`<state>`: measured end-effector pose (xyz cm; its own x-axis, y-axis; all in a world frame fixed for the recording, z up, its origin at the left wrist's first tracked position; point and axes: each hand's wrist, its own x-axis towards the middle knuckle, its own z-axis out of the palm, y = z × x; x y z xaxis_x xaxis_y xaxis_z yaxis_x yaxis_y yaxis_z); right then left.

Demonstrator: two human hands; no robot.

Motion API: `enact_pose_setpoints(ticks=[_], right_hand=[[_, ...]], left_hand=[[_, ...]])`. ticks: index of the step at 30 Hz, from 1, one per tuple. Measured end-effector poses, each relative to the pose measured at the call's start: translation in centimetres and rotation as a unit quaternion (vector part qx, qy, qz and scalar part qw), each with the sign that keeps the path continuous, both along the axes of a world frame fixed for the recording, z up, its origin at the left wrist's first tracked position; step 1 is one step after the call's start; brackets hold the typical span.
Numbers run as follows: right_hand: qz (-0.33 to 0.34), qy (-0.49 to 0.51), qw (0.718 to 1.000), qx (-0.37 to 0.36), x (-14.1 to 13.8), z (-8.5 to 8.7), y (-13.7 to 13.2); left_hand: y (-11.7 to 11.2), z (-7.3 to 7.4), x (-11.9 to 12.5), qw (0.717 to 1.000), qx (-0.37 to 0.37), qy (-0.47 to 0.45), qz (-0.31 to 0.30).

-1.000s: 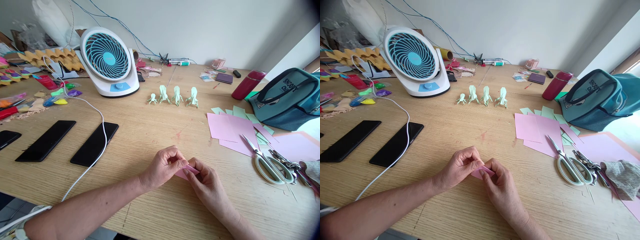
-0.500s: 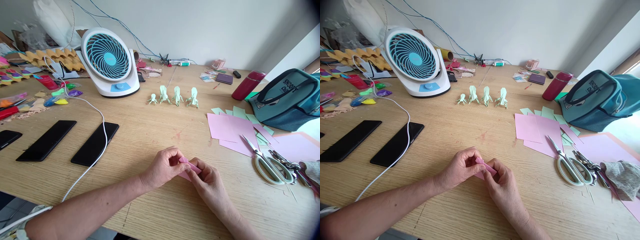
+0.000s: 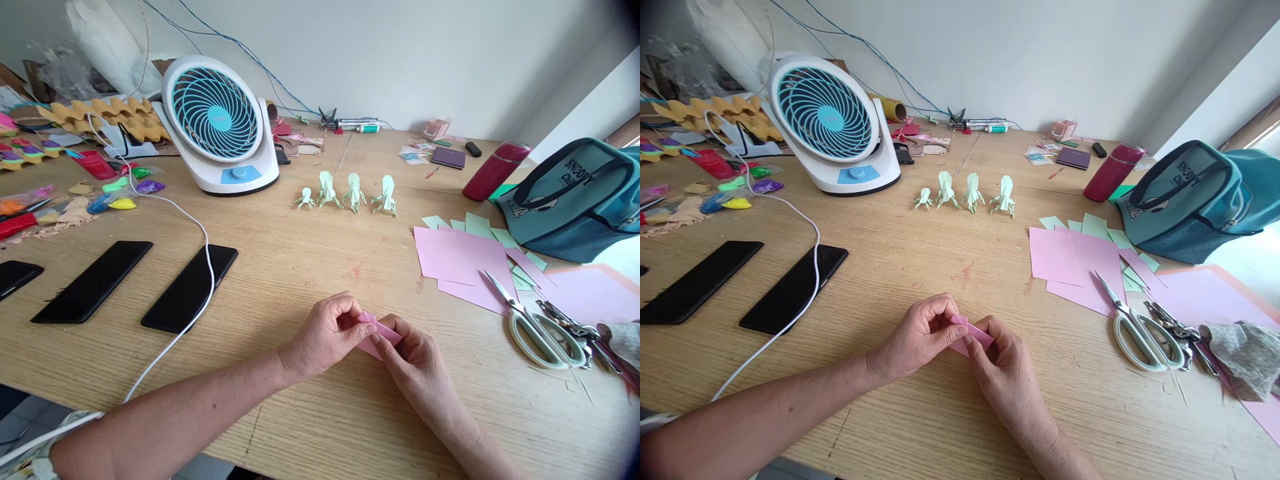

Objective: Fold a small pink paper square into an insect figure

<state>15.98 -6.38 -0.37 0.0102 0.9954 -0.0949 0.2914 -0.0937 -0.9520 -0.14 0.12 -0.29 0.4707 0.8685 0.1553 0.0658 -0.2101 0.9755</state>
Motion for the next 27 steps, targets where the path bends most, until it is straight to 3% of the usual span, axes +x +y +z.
enact_pose_setpoints(ticks=[10, 17, 27], right_hand=[[-0.005, 0.007, 1.000, 0.006, -0.04, -0.12, -0.03], [-0.001, -0.032, 0.999, 0.013, 0.05, -0.18, 0.05], [0.006, 0.000, 1.000, 0.009, 0.20, -0.15, 0.03]], left_hand=[[0.10, -0.07, 0.03, 1.000, -0.007, 0.030, 0.002], [0.00, -0.22, 0.05, 0.999, 0.038, 0.022, 0.008], [0.24, 0.02, -0.26, 0.997, 0.074, 0.015, -0.009]])
